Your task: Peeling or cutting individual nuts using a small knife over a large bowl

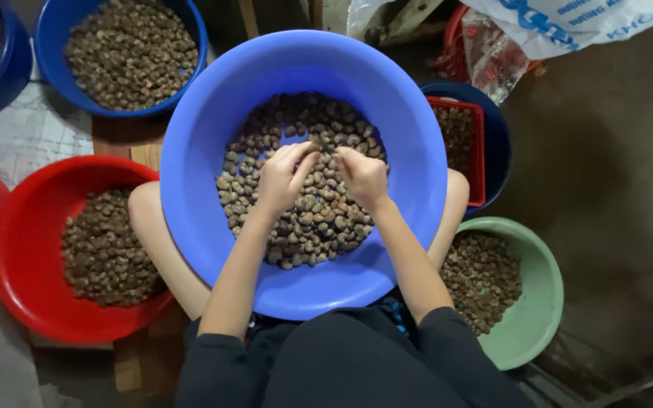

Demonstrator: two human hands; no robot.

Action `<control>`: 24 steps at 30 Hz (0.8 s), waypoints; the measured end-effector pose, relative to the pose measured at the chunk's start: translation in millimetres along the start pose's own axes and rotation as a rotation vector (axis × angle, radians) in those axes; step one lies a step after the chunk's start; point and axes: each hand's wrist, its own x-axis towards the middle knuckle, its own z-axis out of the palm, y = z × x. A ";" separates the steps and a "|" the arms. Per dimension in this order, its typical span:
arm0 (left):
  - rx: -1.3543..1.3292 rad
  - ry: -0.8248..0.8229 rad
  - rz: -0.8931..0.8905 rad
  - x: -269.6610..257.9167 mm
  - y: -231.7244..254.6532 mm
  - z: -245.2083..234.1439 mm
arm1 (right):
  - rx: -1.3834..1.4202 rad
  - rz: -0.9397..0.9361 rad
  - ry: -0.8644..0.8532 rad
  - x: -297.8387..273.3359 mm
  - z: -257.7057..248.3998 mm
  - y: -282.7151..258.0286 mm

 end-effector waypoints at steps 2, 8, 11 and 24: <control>-0.023 -0.027 0.075 -0.4 4.0 -3.0 | -0.232 -0.066 -0.023 6.3 -7.2 -13.4; 0.187 -0.042 0.128 -10.0 9.7 17.9 | 0.697 0.372 -0.070 8.9 -9.3 -25.8; 0.263 -0.008 0.092 -23.3 -21.1 32.8 | 0.710 0.455 -0.119 6.7 -7.7 -29.6; 0.968 -0.394 -0.686 -51.5 -122.0 53.3 | 0.277 0.367 0.805 24.4 -76.1 52.8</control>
